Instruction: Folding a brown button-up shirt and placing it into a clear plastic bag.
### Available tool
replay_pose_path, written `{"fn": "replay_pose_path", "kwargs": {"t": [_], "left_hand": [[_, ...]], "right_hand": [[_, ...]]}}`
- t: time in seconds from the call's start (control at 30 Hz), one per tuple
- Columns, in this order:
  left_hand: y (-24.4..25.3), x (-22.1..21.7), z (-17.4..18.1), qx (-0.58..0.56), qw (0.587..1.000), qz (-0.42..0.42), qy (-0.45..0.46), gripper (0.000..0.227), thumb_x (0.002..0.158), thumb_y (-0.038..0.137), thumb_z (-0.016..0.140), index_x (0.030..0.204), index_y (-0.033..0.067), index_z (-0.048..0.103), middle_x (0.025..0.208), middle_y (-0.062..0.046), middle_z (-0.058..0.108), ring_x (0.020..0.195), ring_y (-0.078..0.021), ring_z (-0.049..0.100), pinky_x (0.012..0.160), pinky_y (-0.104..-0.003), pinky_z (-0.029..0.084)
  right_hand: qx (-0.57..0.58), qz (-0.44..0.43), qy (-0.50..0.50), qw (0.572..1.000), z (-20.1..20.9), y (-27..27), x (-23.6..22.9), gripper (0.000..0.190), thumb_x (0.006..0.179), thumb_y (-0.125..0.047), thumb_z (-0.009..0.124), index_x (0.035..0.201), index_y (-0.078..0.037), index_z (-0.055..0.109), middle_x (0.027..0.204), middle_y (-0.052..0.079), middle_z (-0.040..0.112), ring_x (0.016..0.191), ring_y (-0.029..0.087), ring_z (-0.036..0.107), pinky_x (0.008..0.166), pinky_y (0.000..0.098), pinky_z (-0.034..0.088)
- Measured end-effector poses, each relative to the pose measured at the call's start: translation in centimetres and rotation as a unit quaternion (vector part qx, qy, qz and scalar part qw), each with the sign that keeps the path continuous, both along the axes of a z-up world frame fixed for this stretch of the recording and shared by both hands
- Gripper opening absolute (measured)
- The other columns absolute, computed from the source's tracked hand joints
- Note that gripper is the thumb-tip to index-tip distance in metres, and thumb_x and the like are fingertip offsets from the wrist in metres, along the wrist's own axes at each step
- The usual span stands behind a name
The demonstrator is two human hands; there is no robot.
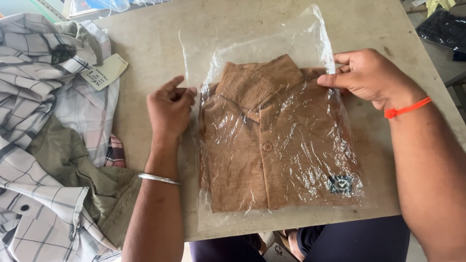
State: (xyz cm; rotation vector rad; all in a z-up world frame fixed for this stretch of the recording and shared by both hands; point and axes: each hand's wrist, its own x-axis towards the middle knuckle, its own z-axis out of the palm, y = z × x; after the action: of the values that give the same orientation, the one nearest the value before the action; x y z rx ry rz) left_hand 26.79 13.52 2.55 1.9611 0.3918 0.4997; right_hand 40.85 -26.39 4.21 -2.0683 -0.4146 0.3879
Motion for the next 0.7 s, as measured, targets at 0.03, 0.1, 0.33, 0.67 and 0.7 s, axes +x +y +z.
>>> {"fn": "replay_pose_path", "kwargs": {"t": [0.03, 0.1, 0.33, 0.67, 0.7], "left_hand": [[-0.1, -0.1, 0.3, -0.054, 0.998, -0.007, -0.023, 0.049, 0.090, 0.019, 0.078, 0.131, -0.0064, 0.065, 0.085, -0.006, 0.078, 0.067, -0.0058, 0.066, 0.056, -0.022, 0.052], [-0.4, -0.4, 1.2, -0.099, 0.995, -0.002, -0.017, 0.046, 0.091, 0.021, 0.077, 0.127, -0.0060, 0.067, 0.085, -0.004, 0.077, 0.067, -0.0053, 0.066, 0.055, -0.021, 0.052], [-1.1, -2.0, 3.6, -0.081, 0.969, -0.058, 0.224, 0.055, 0.095, 0.043, 0.077, 0.099, -0.0116, 0.074, 0.076, -0.012, 0.070, 0.060, -0.0120, 0.062, 0.054, -0.027, 0.054], [-3.2, -3.3, 4.5, -0.234, 0.949, -0.209, 0.028, 0.041, 0.097, 0.018, 0.074, 0.126, -0.0044, 0.058, 0.092, -0.004, 0.066, 0.076, -0.0082, 0.060, 0.063, -0.024, 0.051], [-3.9, -3.6, 5.7, -0.260, 0.942, -0.210, -0.029, 0.041, 0.097, 0.015, 0.073, 0.129, -0.0029, 0.056, 0.098, -0.004, 0.068, 0.081, -0.0067, 0.062, 0.068, -0.023, 0.053]], "right_hand": [[0.053, -0.002, 0.052, 0.997, 0.2, -0.1, -0.1, 0.050, 0.086, -0.023, 0.083, 0.126, 0.005, 0.072, 0.097, 0.005, 0.072, 0.085, 0.009, 0.060, 0.075, 0.0238, 0.047], [0.079, -0.009, 0.069, 0.994, 0.7, 0.3, -0.5, 0.044, 0.088, -0.018, 0.080, 0.125, 0.003, 0.072, 0.098, 0.003, 0.073, 0.086, 0.007, 0.061, 0.075, 0.0219, 0.047], [0.200, 0.003, 0.039, 0.979, 0.8, 0.5, -0.9, 0.023, 0.096, -0.004, 0.069, 0.119, 0.000, 0.072, 0.096, -0.001, 0.070, 0.086, 0.005, 0.061, 0.079, 0.0190, 0.049], [0.364, 0.018, 0.010, 0.931, 1.6, 0.5, -1.9, 0.022, 0.100, 0.002, 0.067, 0.121, -0.001, 0.070, 0.109, 0.003, 0.073, 0.095, 0.008, 0.066, 0.089, 0.0235, 0.055], [0.381, 0.024, -0.061, 0.922, 2.4, 0.5, -2.5, 0.016, 0.106, 0.003, 0.068, 0.122, 0.000, 0.070, 0.111, 0.005, 0.072, 0.097, 0.009, 0.066, 0.091, 0.0228, 0.055]]}}
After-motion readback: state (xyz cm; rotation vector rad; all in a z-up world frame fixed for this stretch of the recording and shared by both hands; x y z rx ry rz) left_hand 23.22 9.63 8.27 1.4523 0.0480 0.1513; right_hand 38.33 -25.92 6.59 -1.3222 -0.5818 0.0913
